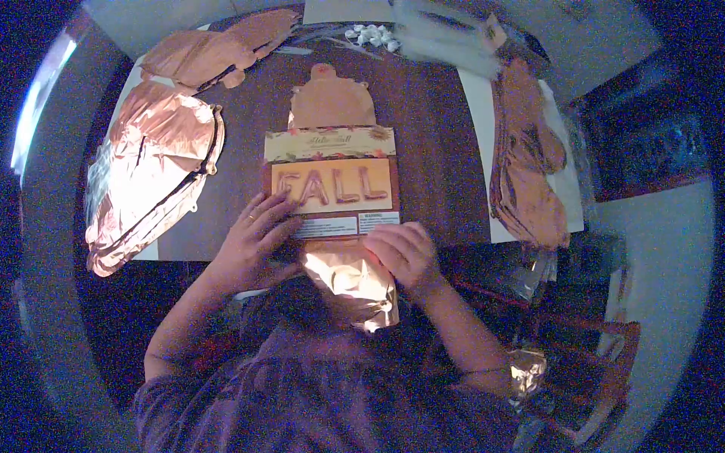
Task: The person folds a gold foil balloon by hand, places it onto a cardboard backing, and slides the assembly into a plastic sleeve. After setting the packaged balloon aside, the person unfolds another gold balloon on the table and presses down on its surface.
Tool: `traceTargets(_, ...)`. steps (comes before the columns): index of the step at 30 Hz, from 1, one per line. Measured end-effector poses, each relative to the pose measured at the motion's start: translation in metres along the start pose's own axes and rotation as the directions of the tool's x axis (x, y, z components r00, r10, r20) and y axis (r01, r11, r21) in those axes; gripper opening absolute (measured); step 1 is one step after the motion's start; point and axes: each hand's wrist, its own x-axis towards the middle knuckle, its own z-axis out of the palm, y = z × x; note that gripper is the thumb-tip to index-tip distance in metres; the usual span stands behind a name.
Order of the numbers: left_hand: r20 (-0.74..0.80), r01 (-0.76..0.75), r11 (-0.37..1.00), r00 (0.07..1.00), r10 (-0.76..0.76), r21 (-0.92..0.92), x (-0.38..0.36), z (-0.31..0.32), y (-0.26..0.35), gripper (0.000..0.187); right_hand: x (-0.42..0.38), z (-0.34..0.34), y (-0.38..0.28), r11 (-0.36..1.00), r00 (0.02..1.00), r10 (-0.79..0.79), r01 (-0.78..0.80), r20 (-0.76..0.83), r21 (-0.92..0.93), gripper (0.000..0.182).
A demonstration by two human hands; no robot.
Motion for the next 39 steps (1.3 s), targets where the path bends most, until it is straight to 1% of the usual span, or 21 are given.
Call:
traceTargets(1, -0.011, 0.006, 1.000, 1.000, -0.006, 0.014, 0.000, 0.002, 0.000, 0.068, 0.001, 0.001, 0.000, 1.000, 1.000, 0.014, -0.014, -0.002, 0.020, 0.026)
traceTargets(4, 0.006, 0.020, 0.999, 1.000, -0.021, 0.040, 0.004, -0.005, 0.005, 0.054, 0.006, -0.003, 0.002, 0.996, 0.999, 0.052, -0.053, 0.018, 0.075, 0.026)
traceTargets(7, -0.093, 0.004, 0.997, 0.996, 0.003, 0.072, 0.001, 0.006, -0.002, 0.038, 0.006, -0.003, 0.005, 0.993, 0.998, 0.047, -0.050, 0.032, 0.109, 0.027)
traceTargets(10, -0.178, 0.015, 0.999, 0.984, -0.023, -0.047, 0.002, 0.006, -0.008, 0.030, 0.008, -0.001, 0.007, 0.966, 0.987, 0.154, -0.158, 0.036, 0.205, 0.028)
traceTargets(11, -0.193, 0.053, 0.994, 0.979, -0.070, -0.093, 0.002, 0.009, -0.009, 0.031, 0.010, 0.001, 0.006, 0.949, 0.959, 0.276, -0.283, 0.073, 0.140, 0.032)
traceTargets(13, -0.220, 0.124, 0.975, 0.962, -0.163, -0.184, 0.003, 0.013, -0.011, 0.032, 0.020, 0.006, 0.001, 0.861, 0.854, 0.506, -0.509, 0.122, -0.004, 0.039)
traceTargets(16, -0.175, 0.317, 0.914, 0.914, -0.366, -0.253, 0.009, 0.007, 0.000, 0.042, 0.041, 0.004, -0.004, 0.837, 0.830, 0.545, -0.547, 0.120, -0.024, 0.058)
traceTargets(17, -0.182, 0.343, 0.887, 0.894, -0.409, -0.309, 0.010, 0.005, 0.001, 0.045, 0.044, 0.005, -0.007, 0.807, 0.789, 0.586, -0.589, 0.186, -0.046, 0.072)
traceTargets(19, -0.188, 0.386, 0.822, 0.848, -0.495, -0.418, 0.011, 0.003, 0.002, 0.051, 0.038, 0.011, -0.006, 0.877, 0.870, 0.470, -0.443, 0.148, -0.185, 0.072)
traceTargets(20, -0.261, 0.284, 0.931, 0.903, -0.341, -0.231, 0.013, 0.001, 0.000, 0.054, 0.036, 0.013, -0.006, 0.896, 0.905, 0.403, -0.361, 0.135, -0.257, 0.072)
traceTargets(21, -0.298, 0.169, 0.985, 0.939, -0.170, -0.027, 0.016, -0.001, -0.003, 0.058, 0.038, 0.011, -0.009, 0.883, 0.886, 0.429, -0.371, 0.177, -0.287, 0.069)
traceTargets(22, -0.296, 0.046, 0.983, 0.955, 0.009, 0.178, 0.019, -0.005, -0.003, 0.062, 0.041, 0.008, -0.013, 0.869, 0.862, 0.457, -0.381, 0.217, -0.318, 0.066)
traceTargets(23, -0.173, -0.027, 0.984, 0.983, 0.058, 0.173, 0.024, -0.007, 0.005, 0.064, 0.044, 0.006, -0.015, 0.852, 0.835, 0.487, -0.390, 0.255, -0.350, 0.063)
traceTargets(25, 0.072, -0.163, 0.977, 0.985, 0.154, 0.139, 0.039, -0.009, 0.033, 0.070, 0.046, 0.002, -0.014, 0.834, 0.810, 0.504, -0.365, 0.300, -0.414, 0.057)
traceTargets(26, 0.127, -0.151, 0.982, 0.982, 0.137, 0.111, 0.039, -0.004, 0.035, 0.074, 0.049, 0.000, -0.013, 0.825, 0.800, 0.509, -0.348, 0.319, -0.445, 0.054)
traceTargets(28, 0.238, -0.120, 0.991, 0.966, 0.104, 0.054, 0.037, 0.015, 0.031, 0.084, 0.061, -0.013, -0.008, 0.841, 0.752, 0.533, -0.419, 0.388, -0.342, 0.048)
traceTargets(29, 0.249, -0.076, 0.990, 0.967, 0.044, 0.118, 0.036, 0.019, 0.029, 0.088, 0.066, -0.018, -0.002, 0.840, 0.727, 0.542, -0.457, 0.422, -0.292, 0.045)
traceTargets(32, 0.286, -0.097, 0.989, 0.956, 0.061, 0.112, 0.036, 0.018, 0.026, 0.090, 0.076, -0.024, 0.040, 0.790, 0.742, 0.611, -0.595, 0.277, -0.149, 0.040)
traceTargets(33, 0.288, -0.106, 0.984, 0.956, 0.061, 0.141, 0.036, 0.018, 0.026, 0.090, 0.080, -0.023, 0.056, 0.821, 0.807, 0.571, -0.566, 0.151, -0.076, 0.043)
traceTargets(36, 0.282, -0.127, 0.971, 0.957, 0.067, 0.201, 0.037, 0.018, 0.026, 0.090, 0.098, -0.016, 0.085, 0.724, 0.730, 0.671, -0.683, 0.127, 0.097, 0.042)
traceTargets(39, 0.266, -0.140, 0.967, 0.961, 0.080, 0.212, 0.035, 0.022, 0.024, 0.091, 0.113, -0.017, 0.116, 0.613, 0.586, 0.671, -0.783, 0.454, 0.105, 0.036)
